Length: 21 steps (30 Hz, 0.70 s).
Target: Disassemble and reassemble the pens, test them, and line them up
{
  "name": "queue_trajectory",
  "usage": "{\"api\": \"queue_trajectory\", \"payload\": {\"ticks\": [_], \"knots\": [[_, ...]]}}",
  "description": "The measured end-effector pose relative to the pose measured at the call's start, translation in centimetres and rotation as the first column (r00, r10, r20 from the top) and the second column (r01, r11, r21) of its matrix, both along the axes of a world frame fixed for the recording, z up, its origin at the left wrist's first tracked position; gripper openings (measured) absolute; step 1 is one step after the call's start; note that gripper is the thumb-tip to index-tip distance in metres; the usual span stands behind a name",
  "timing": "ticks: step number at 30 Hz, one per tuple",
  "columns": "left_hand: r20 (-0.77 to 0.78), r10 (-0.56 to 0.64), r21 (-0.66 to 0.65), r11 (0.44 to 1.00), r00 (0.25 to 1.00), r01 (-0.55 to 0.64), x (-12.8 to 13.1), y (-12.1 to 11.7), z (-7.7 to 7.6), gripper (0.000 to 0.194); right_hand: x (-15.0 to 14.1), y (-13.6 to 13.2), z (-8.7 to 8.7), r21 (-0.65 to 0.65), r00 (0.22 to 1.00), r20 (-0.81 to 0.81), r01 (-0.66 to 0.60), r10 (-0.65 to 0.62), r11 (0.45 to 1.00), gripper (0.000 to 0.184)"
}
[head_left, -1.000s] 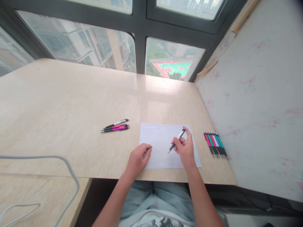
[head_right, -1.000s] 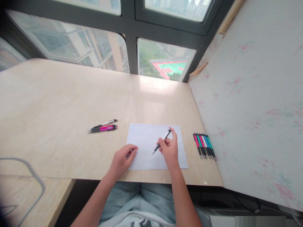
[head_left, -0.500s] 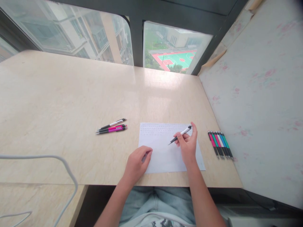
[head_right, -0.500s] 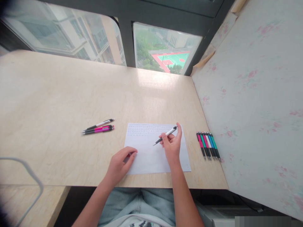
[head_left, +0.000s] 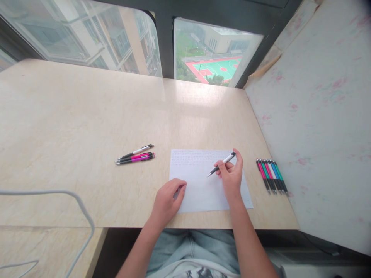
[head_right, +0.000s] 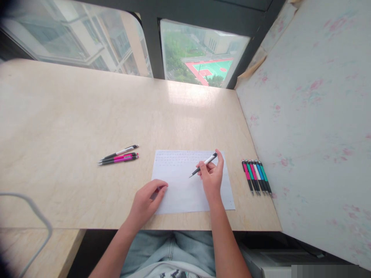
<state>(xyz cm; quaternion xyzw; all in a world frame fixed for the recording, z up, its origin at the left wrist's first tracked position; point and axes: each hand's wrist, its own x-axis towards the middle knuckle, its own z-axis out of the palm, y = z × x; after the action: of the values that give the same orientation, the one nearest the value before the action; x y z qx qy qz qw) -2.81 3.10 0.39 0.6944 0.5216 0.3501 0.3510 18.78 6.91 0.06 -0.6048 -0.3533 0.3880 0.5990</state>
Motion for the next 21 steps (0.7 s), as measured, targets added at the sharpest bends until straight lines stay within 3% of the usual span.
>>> {"api": "queue_trajectory", "payload": {"ticks": [3,7,13,17,19,21], "knots": [[-0.006,-0.002,0.003,1.0,1.0,0.002,-0.01,-0.01,-0.01,0.013,-0.01,-0.06,0.05,-0.005,1.0,0.0,0.005,-0.005,1.0,0.075],[-0.034,-0.014,0.013,1.0,0.999,0.014,-0.09,-0.03,-0.19,0.012,-0.05,-0.14,0.15,0.009,1.0,0.008,0.021,-0.021,1.0,0.086],[-0.068,-0.028,0.013,0.999,0.997,0.029,-0.14,-0.06,-0.27,0.012,-0.15,-0.26,0.32,-0.01,1.0,0.001,0.013,-0.013,1.0,0.077],[-0.063,-0.035,0.006,0.999,0.997,0.035,-0.13,-0.09,-0.17,0.013,-0.17,-0.09,0.32,0.061,1.0,0.014,-0.002,0.001,0.998,0.088],[-0.062,-0.04,0.005,0.999,0.997,0.04,-0.16,-0.1,-0.16,0.013,-0.12,0.15,0.14,0.083,0.997,0.059,-0.053,0.048,0.995,0.071],[-0.063,-0.043,0.006,0.999,0.997,0.044,-0.19,-0.11,-0.19,0.013,-0.07,0.43,-0.17,0.064,0.992,0.059,-0.118,0.114,0.991,0.04]]}}
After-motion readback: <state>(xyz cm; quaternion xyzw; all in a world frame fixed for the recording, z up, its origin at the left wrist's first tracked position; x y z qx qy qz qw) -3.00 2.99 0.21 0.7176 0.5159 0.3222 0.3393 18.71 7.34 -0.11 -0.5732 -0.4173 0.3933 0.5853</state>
